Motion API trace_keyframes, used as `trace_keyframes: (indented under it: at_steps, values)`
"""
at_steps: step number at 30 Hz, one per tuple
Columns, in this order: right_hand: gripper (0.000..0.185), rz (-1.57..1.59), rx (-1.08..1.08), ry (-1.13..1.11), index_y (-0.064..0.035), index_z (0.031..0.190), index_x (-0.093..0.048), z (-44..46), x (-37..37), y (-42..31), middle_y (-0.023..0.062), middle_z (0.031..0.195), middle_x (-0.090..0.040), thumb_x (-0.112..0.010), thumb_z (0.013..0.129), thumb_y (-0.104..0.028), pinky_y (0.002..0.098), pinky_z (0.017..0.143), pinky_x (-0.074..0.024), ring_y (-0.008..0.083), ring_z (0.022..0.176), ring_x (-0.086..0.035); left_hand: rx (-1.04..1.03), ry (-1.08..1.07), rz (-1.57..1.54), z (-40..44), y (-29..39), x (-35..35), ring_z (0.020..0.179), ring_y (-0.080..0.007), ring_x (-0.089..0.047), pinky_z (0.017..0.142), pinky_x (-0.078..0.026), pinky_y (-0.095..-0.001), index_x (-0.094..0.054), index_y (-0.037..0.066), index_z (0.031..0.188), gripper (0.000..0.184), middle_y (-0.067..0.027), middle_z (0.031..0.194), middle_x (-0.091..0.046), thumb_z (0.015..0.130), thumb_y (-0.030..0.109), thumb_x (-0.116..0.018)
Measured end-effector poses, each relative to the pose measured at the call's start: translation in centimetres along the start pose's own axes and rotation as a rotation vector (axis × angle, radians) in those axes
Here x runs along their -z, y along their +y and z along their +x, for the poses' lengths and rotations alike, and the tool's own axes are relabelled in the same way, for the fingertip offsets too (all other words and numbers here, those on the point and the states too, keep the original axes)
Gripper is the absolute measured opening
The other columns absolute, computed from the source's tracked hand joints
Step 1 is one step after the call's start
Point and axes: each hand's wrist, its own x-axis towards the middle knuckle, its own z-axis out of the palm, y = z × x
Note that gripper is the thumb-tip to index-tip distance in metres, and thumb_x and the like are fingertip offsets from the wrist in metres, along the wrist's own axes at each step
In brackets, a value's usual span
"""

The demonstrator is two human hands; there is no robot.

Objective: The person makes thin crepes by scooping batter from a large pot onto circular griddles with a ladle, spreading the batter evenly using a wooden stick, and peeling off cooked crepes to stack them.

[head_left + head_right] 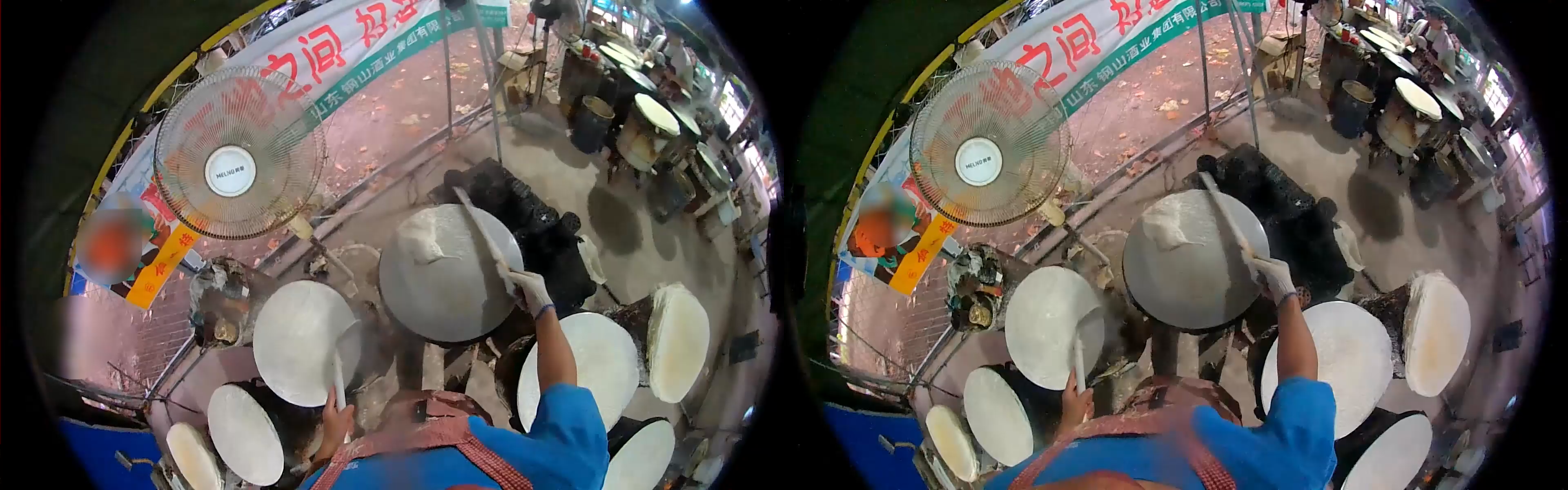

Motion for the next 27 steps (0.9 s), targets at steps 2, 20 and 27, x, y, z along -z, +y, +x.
trace_keyframes:
  at_steps: [2,20,27]
  values:
    - [0.022,-0.147,-0.019,-0.113,-0.0067,0.072,-0.064,0.4,-2.1,-0.1,-0.0024,0.061,-0.051,-0.071,0.069,-0.027,0.0243,0.046,-0.0371,0.0083,0.054,-0.048,0.055,0.016,-0.059,-0.5,0.6,-0.5,0.035,-0.0112,-0.039,0.032,-0.032,-0.0264,-0.02,0.016,0.142,0.076,-0.002,0.052,-0.042,0.077,-0.006,-0.052]
    - [0.018,-0.314,-0.051,-0.267,-0.0053,0.08,-0.066,0.8,-0.4,-2.8,-0.0027,0.063,-0.055,-0.069,0.072,-0.022,0.0214,0.043,-0.0323,0.0062,0.045,-0.042,0.051,0.086,-0.078,-2.5,0.7,-1.0,0.034,-0.014,-0.041,0.031,-0.033,-0.0279,-0.019,0.013,0.142,0.072,-0.003,0.051,-0.041,0.078,-0.006,-0.048]
    - [0.025,-0.474,-0.015,-0.376,-0.0025,0.088,-0.066,6.1,-1.7,-1.6,-0.0021,0.065,-0.054,-0.067,0.073,-0.022,0.0234,0.044,-0.0319,0.0074,0.05,-0.043,0.073,0.154,-0.12,-3.1,-0.6,-0.1,0.035,-0.0123,-0.04,0.031,-0.033,-0.0272,-0.018,0.015,0.142,0.073,-0.0025,0.053,-0.042,0.078,-0.003,-0.049]
